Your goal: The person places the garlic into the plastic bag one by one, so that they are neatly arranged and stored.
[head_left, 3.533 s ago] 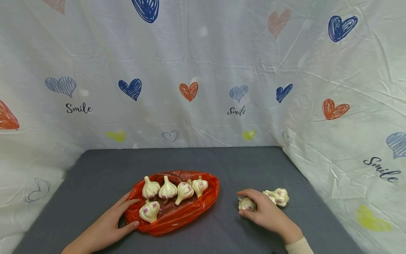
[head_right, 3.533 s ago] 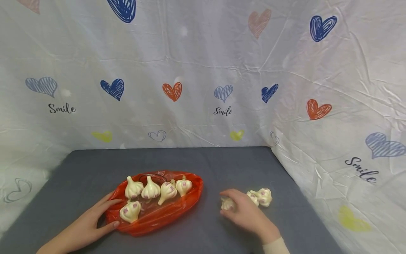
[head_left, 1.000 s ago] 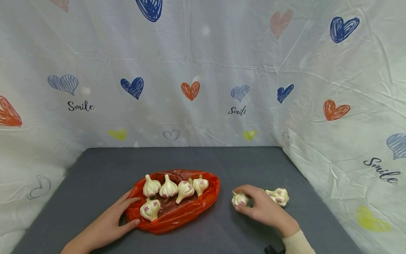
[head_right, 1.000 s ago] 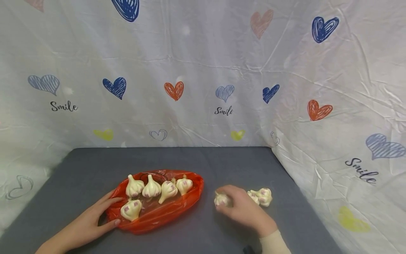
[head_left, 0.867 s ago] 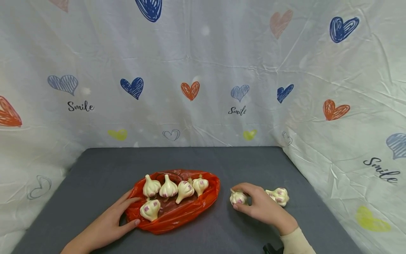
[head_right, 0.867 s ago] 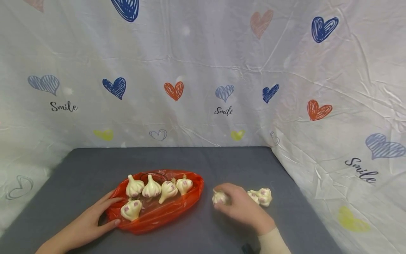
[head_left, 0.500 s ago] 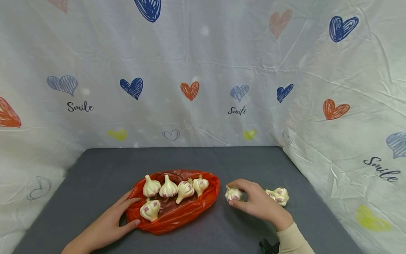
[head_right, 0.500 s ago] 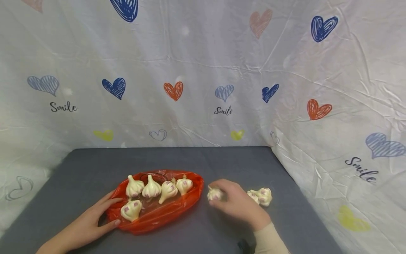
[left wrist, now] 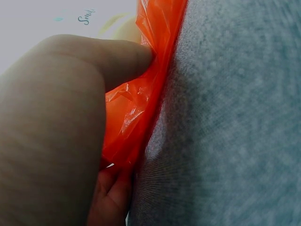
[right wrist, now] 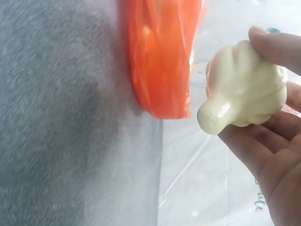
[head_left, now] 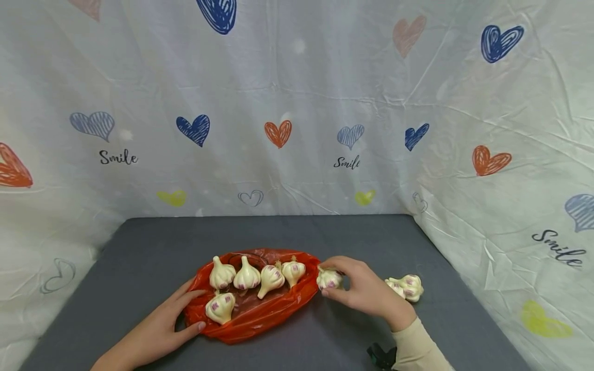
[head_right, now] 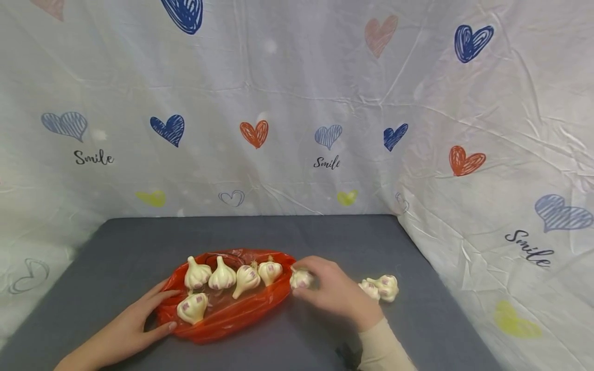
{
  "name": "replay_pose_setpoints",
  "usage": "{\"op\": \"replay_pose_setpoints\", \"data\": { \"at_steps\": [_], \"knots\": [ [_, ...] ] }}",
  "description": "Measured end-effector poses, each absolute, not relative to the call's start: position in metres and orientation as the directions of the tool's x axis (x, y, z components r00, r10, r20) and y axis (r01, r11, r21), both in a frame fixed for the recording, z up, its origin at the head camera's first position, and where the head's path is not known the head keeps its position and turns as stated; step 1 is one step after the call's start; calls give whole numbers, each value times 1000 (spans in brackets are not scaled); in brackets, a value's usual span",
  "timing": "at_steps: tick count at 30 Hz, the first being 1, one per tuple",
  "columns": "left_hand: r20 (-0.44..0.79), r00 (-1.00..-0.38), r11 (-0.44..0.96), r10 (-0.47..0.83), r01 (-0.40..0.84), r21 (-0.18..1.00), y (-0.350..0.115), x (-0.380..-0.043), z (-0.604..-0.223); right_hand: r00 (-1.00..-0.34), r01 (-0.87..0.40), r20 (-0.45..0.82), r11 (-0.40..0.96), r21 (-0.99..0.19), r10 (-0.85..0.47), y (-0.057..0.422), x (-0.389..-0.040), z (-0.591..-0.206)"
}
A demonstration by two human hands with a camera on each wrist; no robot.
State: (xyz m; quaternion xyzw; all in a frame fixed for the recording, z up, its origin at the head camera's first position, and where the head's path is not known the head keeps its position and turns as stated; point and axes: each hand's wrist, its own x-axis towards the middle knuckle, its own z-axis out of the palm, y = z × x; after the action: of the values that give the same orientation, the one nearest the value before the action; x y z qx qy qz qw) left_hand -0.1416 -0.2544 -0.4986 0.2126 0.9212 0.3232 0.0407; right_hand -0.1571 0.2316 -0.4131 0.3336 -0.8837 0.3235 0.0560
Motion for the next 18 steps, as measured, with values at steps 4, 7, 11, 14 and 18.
{"op": "replay_pose_setpoints", "data": {
  "at_steps": [4, 7, 11, 14, 18],
  "knots": [
    [65, -905, 697, 420, 368, 615, -254, -141, -497, -772, -620, 302, 559, -550, -559, 224, -157, -409],
    [67, -905, 699, 419, 369, 613, -254, -140, -496, -766, -626, 303, 550, -553, -567, 217, -158, -408],
    [66, -905, 697, 419, 367, 616, -254, -140, -494, -753, -637, 303, 532, -558, -584, 208, -161, -408],
    [59, -906, 698, 419, 363, 618, -253, -140, -494, -746, -640, 298, 520, -565, -595, 202, -162, -409],
    [52, -909, 705, 415, 357, 613, -253, -140, -495, -732, -659, 312, 514, -549, -605, 197, -165, -412]
  ]
}}
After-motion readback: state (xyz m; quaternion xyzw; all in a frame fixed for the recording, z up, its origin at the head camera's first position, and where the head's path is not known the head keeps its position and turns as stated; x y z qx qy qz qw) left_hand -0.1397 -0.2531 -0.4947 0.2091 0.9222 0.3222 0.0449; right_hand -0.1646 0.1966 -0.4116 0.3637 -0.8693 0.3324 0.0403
